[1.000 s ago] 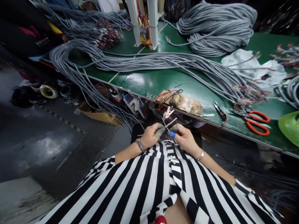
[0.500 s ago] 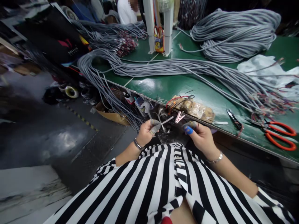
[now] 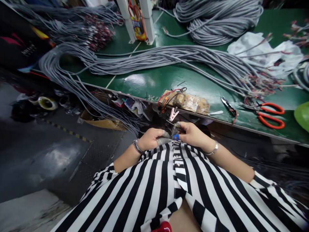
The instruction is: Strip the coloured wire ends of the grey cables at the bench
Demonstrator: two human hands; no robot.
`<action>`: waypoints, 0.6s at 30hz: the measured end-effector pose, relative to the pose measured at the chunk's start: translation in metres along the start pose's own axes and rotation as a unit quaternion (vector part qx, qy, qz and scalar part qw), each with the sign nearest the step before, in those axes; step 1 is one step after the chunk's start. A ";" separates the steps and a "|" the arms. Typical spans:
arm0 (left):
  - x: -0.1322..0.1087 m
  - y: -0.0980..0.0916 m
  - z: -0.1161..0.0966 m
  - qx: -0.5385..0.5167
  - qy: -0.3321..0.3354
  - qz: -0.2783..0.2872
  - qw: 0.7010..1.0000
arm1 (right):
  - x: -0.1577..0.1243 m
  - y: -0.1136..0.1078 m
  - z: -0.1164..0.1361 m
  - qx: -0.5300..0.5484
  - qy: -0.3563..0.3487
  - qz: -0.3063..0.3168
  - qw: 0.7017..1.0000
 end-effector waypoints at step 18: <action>-0.007 -0.019 0.046 -0.596 -0.081 -0.054 0.797 | -0.029 0.004 -0.021 -0.367 -0.151 0.106 0.912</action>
Point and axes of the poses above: each hand's wrist, its own x-axis towards the middle knuckle, its own y-axis out of the palm, z = x × y, the point moved 6 cm from there along x, towards the middle knuckle, and after that the axes turned 15 degrees about -y, right-handed, at the moved point
